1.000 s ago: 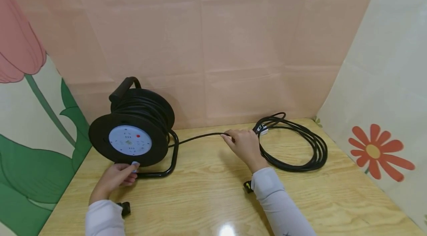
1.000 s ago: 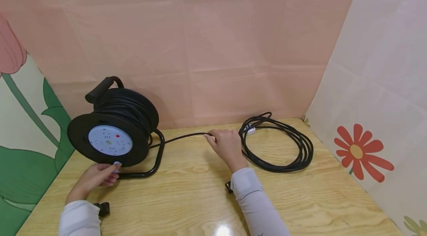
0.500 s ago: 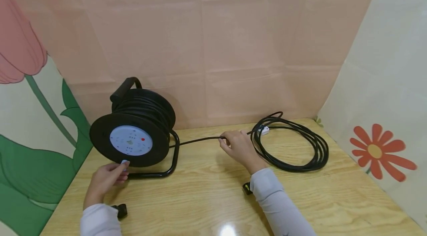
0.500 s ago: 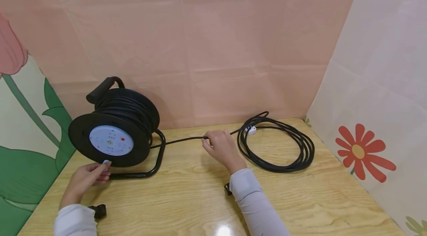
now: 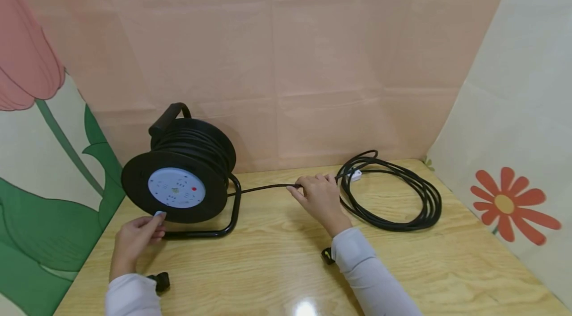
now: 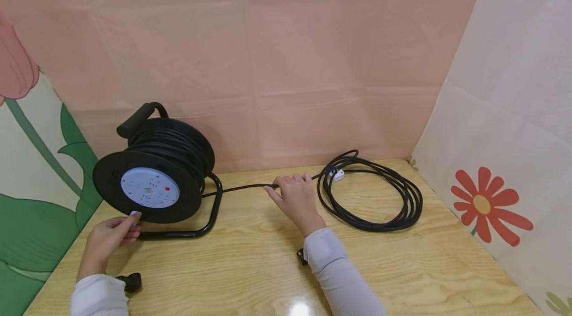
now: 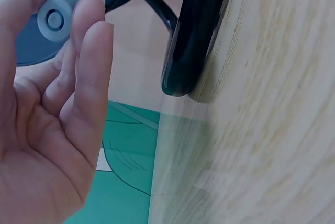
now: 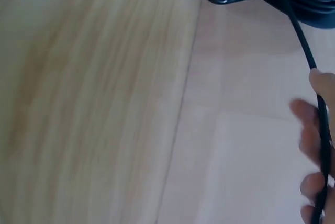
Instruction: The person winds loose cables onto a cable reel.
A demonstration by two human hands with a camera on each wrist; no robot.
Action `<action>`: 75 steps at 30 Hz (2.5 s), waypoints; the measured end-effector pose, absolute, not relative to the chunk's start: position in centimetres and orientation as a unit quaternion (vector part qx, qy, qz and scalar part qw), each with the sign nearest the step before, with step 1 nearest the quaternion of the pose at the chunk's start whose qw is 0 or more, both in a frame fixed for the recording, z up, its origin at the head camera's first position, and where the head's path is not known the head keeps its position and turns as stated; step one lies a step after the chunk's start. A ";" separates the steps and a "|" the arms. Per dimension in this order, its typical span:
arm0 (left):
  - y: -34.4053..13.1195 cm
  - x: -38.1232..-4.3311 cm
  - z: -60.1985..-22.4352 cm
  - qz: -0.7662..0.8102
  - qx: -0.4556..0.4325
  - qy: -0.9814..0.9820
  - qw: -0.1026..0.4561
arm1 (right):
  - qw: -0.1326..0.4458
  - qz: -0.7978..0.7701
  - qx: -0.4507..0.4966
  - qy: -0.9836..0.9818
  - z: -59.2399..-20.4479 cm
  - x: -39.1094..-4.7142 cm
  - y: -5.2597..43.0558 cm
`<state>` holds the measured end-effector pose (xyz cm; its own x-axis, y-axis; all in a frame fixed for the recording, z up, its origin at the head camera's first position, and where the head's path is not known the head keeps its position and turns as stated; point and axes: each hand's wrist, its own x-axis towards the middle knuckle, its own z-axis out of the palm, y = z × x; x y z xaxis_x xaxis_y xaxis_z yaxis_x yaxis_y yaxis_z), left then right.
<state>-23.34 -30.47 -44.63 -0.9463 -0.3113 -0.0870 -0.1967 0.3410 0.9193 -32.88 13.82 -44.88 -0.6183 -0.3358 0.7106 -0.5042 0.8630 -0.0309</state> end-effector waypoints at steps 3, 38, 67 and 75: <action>-30.4 -23.3 -44.5 -0.556 0.164 -0.812 0.070 | 0.377 0.111 0.195 -0.899 -44.8 -32.8 13.8; -29.9 -23.0 -43.0 -0.717 0.224 -0.628 0.201 | 0.266 0.120 0.358 -0.887 -42.4 -32.1 14.8; -30.1 -23.1 -43.2 -0.729 0.237 -0.609 0.204 | 0.371 0.179 0.202 -0.888 -38.9 -32.2 26.2; -30.0 -23.3 -42.8 -0.754 0.233 -0.579 0.206 | 0.360 0.197 0.200 -0.890 -39.2 -32.1 25.6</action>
<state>-23.27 -30.00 -42.78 -0.8067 -0.5801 -0.1126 0.0414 -0.2455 0.9685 -32.05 25.55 -39.17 -0.6609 -0.2139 0.7193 -0.4971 0.8429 -0.2061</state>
